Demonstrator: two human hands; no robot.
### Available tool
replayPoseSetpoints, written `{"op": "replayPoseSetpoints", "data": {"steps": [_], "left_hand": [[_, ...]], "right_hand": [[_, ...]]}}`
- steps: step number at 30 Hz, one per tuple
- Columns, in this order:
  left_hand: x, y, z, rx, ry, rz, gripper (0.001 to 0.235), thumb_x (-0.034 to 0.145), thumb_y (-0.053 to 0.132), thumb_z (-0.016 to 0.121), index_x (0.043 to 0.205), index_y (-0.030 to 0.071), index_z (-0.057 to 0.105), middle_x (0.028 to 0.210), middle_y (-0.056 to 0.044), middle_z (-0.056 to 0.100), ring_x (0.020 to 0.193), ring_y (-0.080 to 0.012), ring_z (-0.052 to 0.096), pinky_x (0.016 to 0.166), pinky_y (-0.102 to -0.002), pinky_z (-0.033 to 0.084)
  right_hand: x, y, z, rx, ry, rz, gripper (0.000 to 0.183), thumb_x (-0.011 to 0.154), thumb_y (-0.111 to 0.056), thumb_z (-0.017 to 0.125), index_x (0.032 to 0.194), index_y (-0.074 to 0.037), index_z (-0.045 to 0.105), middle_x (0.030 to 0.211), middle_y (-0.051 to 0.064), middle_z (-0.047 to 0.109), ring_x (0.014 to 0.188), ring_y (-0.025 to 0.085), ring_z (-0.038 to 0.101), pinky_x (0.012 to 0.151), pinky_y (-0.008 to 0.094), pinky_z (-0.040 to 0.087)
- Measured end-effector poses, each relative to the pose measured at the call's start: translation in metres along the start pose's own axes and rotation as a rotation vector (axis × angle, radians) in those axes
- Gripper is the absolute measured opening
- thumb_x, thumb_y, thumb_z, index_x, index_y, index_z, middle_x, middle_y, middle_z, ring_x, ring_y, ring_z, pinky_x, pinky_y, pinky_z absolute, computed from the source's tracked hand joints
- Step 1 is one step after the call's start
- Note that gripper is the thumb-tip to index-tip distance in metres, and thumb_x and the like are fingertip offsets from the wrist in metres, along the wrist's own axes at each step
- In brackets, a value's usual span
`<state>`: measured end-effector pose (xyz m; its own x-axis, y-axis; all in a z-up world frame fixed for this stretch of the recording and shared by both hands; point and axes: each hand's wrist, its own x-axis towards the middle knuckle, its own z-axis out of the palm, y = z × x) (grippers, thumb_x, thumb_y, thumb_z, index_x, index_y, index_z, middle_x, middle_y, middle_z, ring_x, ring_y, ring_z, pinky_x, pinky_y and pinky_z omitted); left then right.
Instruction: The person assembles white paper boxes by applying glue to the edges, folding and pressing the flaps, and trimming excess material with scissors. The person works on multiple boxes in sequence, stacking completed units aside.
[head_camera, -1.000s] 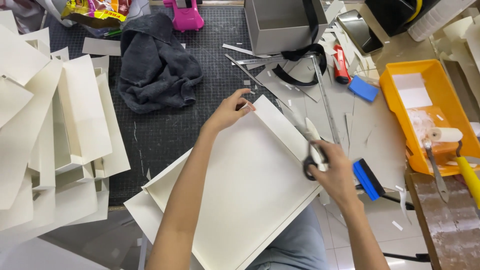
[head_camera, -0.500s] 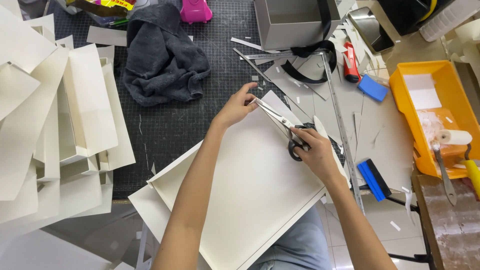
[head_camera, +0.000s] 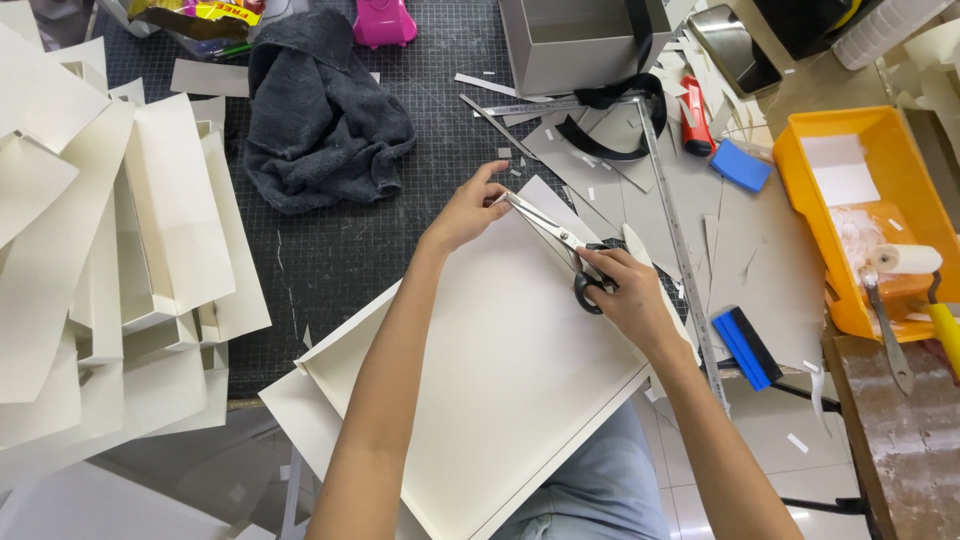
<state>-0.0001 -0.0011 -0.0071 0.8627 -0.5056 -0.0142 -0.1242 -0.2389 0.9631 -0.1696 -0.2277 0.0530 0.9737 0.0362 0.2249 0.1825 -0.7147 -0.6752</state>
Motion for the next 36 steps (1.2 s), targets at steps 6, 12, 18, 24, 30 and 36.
{"op": "replayPoseSetpoints", "data": {"steps": [6,12,18,24,30,36], "left_hand": [[-0.005,0.009,-0.001,-0.027,-0.009,-0.003,0.064,0.094,0.006,0.066,0.151,0.010,0.038,0.111,-0.012,0.074,0.114,-0.0291,0.066,0.102,-0.043,0.051],[-0.012,0.020,0.036,0.635,0.130,0.237,0.065,0.092,0.008,0.065,0.151,0.018,0.041,0.134,-0.007,0.063,0.128,-0.0284,0.054,0.105,-0.048,0.045],[-0.077,0.051,0.151,0.677,-0.251,0.735,0.042,0.091,0.001,0.062,0.129,0.020,0.064,0.137,-0.003,0.058,0.132,-0.0240,0.051,0.110,-0.047,0.039],[-0.085,0.036,0.196,0.390,-0.119,0.722,0.022,0.079,0.003,0.068,0.085,0.024,0.068,0.121,0.012,0.062,0.114,-0.0092,0.056,0.109,-0.036,0.028],[-0.081,0.049,0.193,0.265,-0.219,0.539,0.008,0.087,0.027,0.071,0.087,0.026,0.079,0.125,0.013,0.063,0.110,-0.0053,0.055,0.108,-0.031,0.025],[-0.079,0.057,0.192,0.291,-0.287,0.407,0.016,0.088,0.025,0.068,0.081,0.014,0.077,0.128,0.007,0.060,0.106,-0.0111,0.052,0.106,-0.032,0.024]], "right_hand": [[-0.004,0.005,0.001,0.007,0.042,0.033,0.052,0.075,0.010,0.078,0.123,-0.010,0.073,0.098,0.019,0.072,0.087,0.035,0.072,0.071,0.035,0.061],[-0.044,-0.005,-0.050,0.081,0.209,0.155,0.054,0.073,0.007,0.082,0.125,-0.004,0.071,0.101,0.025,0.069,0.093,0.042,0.069,0.074,0.045,0.059],[-0.133,0.028,-0.095,0.140,0.263,0.359,0.058,0.076,-0.007,0.084,0.131,-0.008,0.068,0.108,0.020,0.067,0.098,0.030,0.066,0.083,0.040,0.056],[-0.186,0.008,-0.121,0.067,0.094,0.562,0.061,0.071,0.001,0.076,0.131,-0.012,0.069,0.098,0.009,0.072,0.078,0.018,0.063,0.073,0.029,0.047],[-0.212,0.033,-0.124,0.068,-0.015,0.585,0.061,0.065,0.007,0.068,0.123,-0.010,0.074,0.113,0.002,0.073,0.081,0.016,0.063,0.069,0.025,0.048],[-0.217,0.052,-0.117,0.083,-0.063,0.506,0.058,0.065,0.006,0.072,0.120,-0.013,0.076,0.117,0.002,0.073,0.084,0.015,0.066,0.067,0.026,0.051]]}}
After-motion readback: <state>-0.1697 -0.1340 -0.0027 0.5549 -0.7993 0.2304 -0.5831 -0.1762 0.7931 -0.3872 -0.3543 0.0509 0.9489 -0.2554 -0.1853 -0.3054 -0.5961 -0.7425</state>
